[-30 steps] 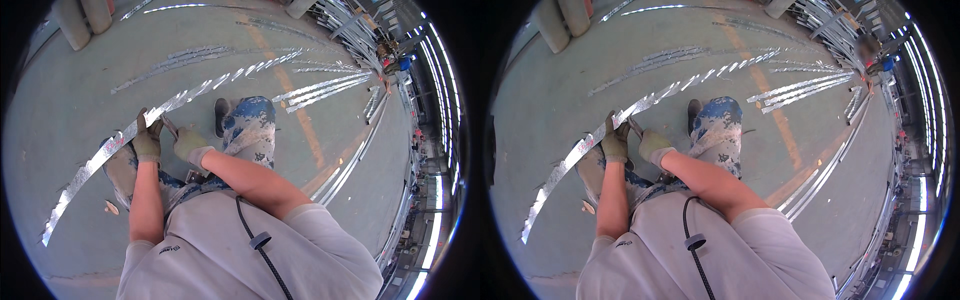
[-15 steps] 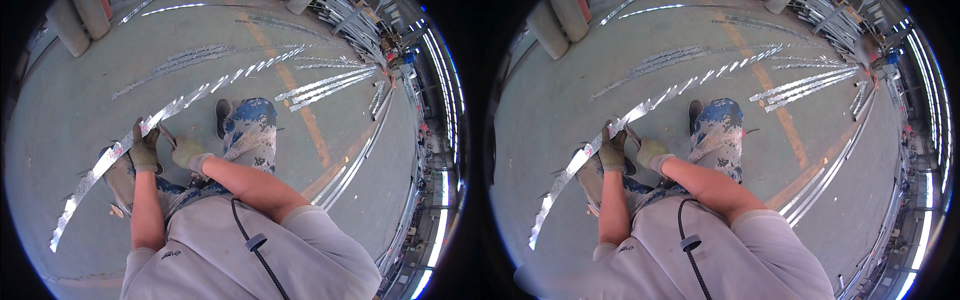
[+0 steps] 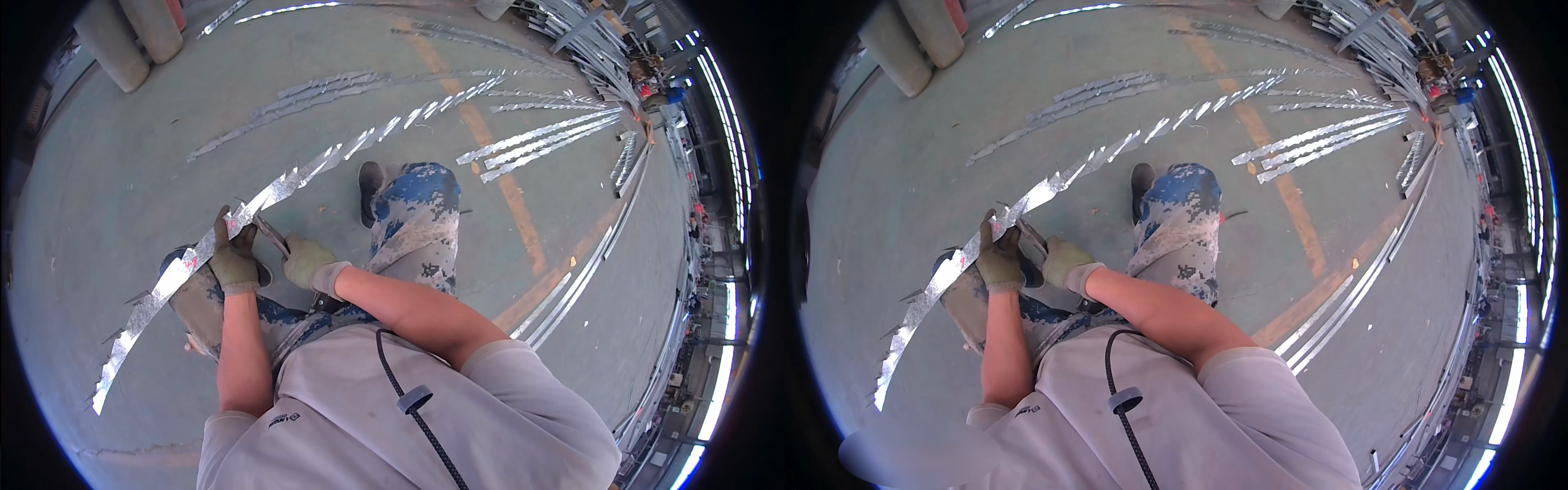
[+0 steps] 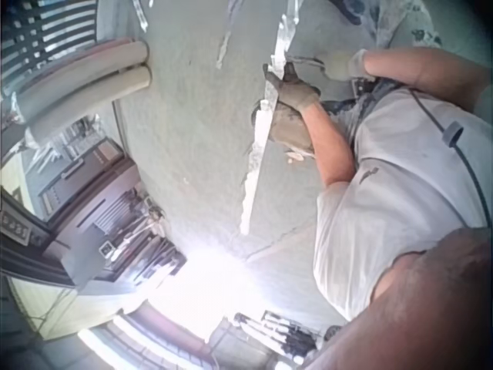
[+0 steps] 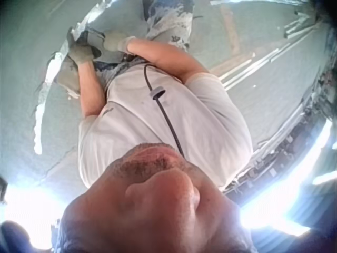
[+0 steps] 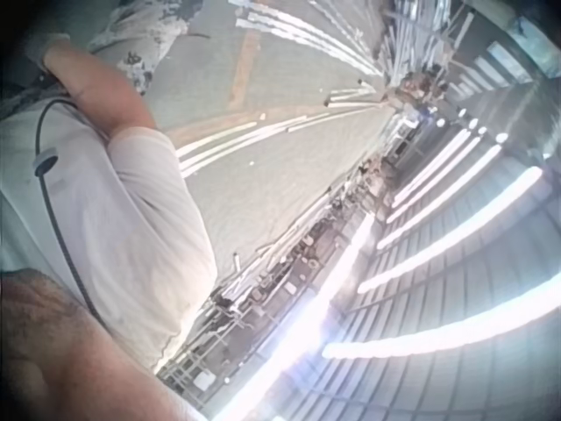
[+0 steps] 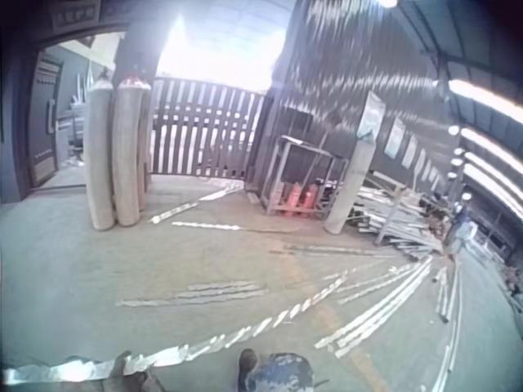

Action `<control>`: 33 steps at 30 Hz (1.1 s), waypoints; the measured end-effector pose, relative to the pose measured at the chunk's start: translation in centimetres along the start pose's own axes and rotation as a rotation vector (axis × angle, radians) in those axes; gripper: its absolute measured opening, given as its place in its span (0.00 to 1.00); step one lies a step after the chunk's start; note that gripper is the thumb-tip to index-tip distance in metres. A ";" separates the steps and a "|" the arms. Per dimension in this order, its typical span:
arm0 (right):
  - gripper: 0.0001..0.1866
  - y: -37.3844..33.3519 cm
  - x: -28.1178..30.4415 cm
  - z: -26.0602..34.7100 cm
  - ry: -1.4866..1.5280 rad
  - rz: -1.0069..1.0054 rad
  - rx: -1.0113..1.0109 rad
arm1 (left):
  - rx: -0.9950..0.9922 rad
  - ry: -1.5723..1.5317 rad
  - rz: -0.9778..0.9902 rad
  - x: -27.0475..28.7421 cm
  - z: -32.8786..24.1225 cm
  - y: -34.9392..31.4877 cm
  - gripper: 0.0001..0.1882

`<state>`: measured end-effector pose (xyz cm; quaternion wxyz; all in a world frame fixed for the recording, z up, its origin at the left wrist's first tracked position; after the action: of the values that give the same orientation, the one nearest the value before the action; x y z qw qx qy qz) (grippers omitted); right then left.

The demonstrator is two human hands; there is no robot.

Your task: The person sits on the floor and uses tin snips to cut a long, flat metal strip into smaller segments. The person repeatedly positions the snips, cuts a piece, and places the segment on the floor among other cut pieces.

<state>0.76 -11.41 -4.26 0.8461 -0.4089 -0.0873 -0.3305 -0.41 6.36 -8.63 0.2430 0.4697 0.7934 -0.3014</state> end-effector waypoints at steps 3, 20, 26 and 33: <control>0.19 1.0 -1.2 -0.6 -0.008 0.012 0.030 | 0.004 -0.023 -0.021 0.4 0.0 0.0 0.24; 0.18 1.5 0.6 -2.1 -0.308 0.023 0.079 | -0.081 0.523 0.094 3.0 -0.2 0.8 0.20; 0.15 5.6 -6.7 -8.1 -1.159 0.511 0.537 | 0.086 0.056 -0.077 2.1 0.3 0.5 0.21; 0.15 6.2 -9.7 -8.2 -0.821 0.513 0.250 | 0.038 0.338 -0.071 -0.2 -1.5 -0.4 0.23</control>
<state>-3.76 -10.08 -17.59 0.8384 -0.4091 -0.3488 0.0896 -0.81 7.10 -7.34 0.0862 0.4901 0.8331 -0.2414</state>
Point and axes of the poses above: each hand's wrist, its own y-axis towards the middle knuckle, its own x-axis out of the back of the hand, z = x × y, the point moved 6 cm from there along y, towards the middle knuckle, and after that the axes turned 7 degrees about z, right-handed, at the moved point
